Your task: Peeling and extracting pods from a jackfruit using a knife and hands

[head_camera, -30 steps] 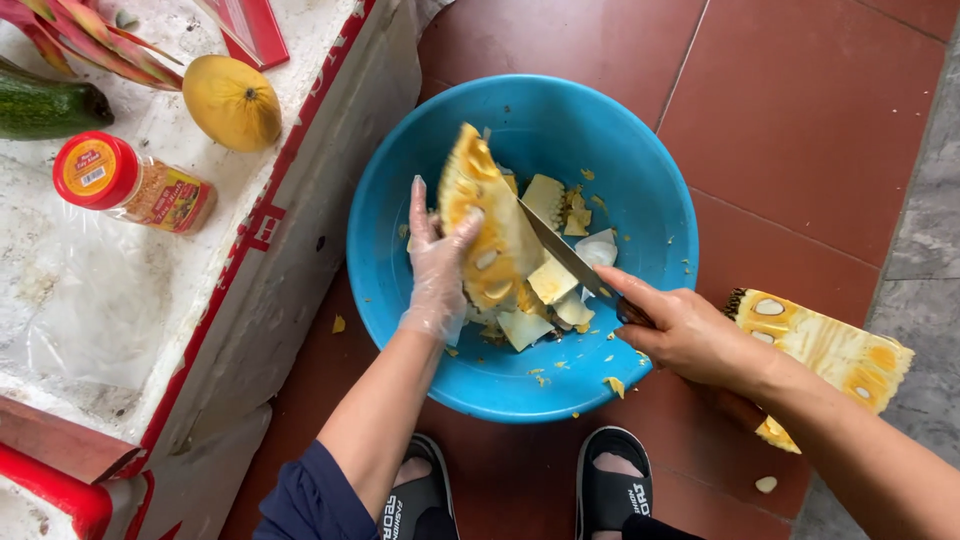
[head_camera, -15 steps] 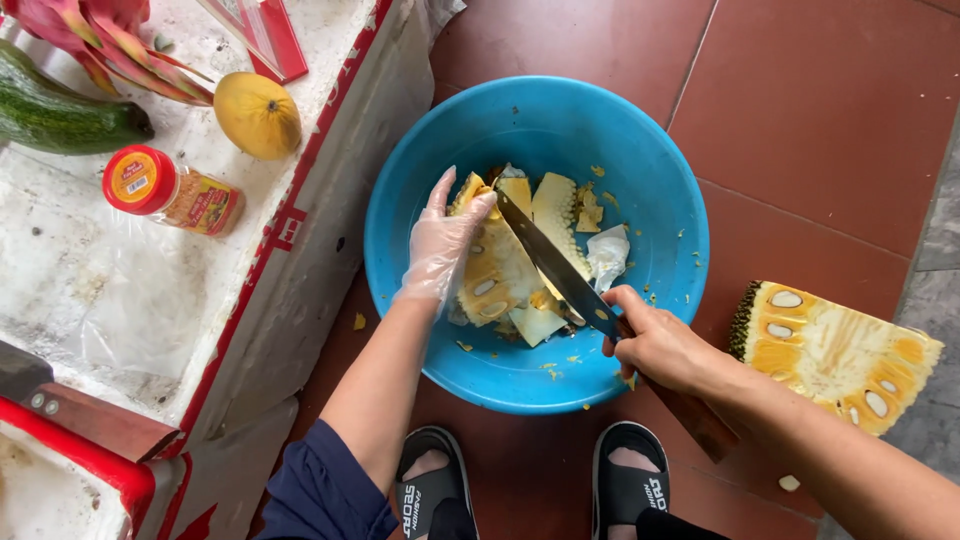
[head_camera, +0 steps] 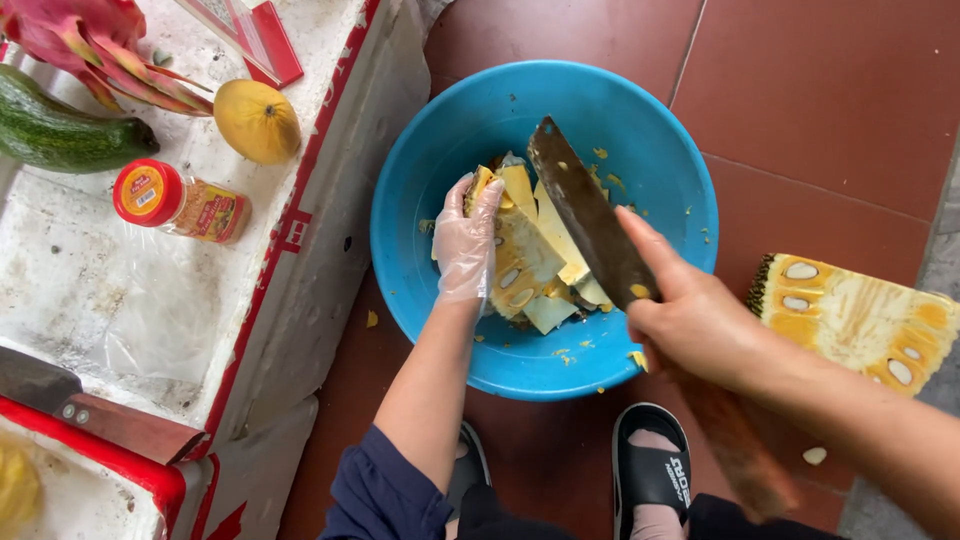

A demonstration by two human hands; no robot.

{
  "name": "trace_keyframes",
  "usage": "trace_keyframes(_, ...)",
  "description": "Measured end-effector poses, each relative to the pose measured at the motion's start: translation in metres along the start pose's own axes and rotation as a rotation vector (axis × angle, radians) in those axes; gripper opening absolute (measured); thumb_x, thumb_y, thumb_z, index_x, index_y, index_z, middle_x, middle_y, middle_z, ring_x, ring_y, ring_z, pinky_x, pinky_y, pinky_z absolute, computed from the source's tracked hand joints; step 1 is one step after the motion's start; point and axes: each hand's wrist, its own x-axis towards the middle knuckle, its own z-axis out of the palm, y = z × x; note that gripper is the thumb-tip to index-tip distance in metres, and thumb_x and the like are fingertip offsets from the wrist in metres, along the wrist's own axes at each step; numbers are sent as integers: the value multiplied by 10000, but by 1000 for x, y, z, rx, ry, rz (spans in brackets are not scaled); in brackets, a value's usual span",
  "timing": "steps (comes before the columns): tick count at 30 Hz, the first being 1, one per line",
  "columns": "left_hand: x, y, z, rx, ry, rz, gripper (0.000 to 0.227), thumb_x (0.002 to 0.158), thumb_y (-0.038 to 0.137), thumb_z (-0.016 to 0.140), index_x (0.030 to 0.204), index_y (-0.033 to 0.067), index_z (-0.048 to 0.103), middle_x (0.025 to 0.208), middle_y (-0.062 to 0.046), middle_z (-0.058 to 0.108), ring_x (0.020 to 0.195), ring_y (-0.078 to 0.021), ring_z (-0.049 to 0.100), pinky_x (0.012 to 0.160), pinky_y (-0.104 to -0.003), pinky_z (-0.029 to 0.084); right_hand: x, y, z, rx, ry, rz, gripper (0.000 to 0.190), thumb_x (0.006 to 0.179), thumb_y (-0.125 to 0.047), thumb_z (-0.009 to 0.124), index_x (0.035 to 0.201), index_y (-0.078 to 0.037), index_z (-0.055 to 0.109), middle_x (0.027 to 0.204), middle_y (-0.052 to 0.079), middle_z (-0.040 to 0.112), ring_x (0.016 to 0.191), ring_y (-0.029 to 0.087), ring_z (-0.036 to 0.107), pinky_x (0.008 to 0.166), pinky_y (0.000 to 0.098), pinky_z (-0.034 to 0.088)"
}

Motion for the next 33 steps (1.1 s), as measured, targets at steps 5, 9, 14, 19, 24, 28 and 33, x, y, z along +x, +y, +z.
trace_keyframes(5, 7, -25, 16, 31, 81, 75, 689, 850, 633, 678, 1389, 205, 638, 1310, -137, 691, 1226, -315, 664, 1047, -408, 526, -5, 15, 40, -4, 43, -150, 1003, 844, -37, 469, 1703, -451, 158, 984, 242, 738, 691, 377, 750, 731, 483, 625)
trace_keyframes(9, 12, -39, 23, 148, 151, 134, 635, 873, 675, 724, 1350, 265, 642, 1258, -176, 668, 1238, -375, 652, 1089, -453, 524, 9, 44, 66, -78, 31, -248, 983, 874, -58, 494, 1700, -440, 121, 783, 275, 761, 755, 455, 771, 832, 546, 610)
trace_keyframes(14, 18, -46, 25, 200, 180, 157, 625, 878, 699, 709, 1324, 267, 637, 1233, -152, 658, 1222, -366, 652, 1080, -446, 519, 14, 45, 71, -59, 34, -310, 978, 874, -33, 490, 1706, -390, 117, 928, 307, 757, 830, 476, 762, 837, 552, 600)
trace_keyframes(19, 15, -43, 25, 262, 192, 151, 602, 893, 702, 690, 1314, 276, 631, 1217, -132, 655, 1211, -342, 658, 1070, -439, 525, 7, 33, 68, -102, 11, -324, 1000, 868, -33, 483, 1717, -365, 71, 1010, 338, 743, 951, 553, 723, 887, 602, 562)
trace_keyframes(24, 11, -41, 33, 320, 185, 177, 591, 892, 740, 638, 1294, 307, 616, 1192, -106, 651, 1194, -335, 653, 1059, -436, 524, 29, 34, 68, -170, 25, -418, 981, 883, -24, 486, 1720, -295, 52, 780, 267, 749, 704, 466, 739, 737, 528, 593)
trace_keyframes(28, 27, -48, 43, 356, 196, 213, 596, 885, 748, 657, 1304, 326, 610, 1191, -85, 645, 1182, -312, 660, 1040, -418, 539, 31, 41, 69, -137, 39, -421, 980, 877, -5, 492, 1716, -254, 53, 777, 272, 744, 706, 474, 736, 738, 564, 589)
trace_keyframes(33, 31, -36, 42, 396, 160, 226, 617, 921, 759, 582, 1289, 264, 613, 1145, -130, 655, 1154, -377, 666, 1013, -483, 551, 21, 50, 65, -208, -25, -377, 1010, 879, 30, 494, 1723, -236, 9, 836, 293, 742, 808, 492, 730, 757, 546, 563)
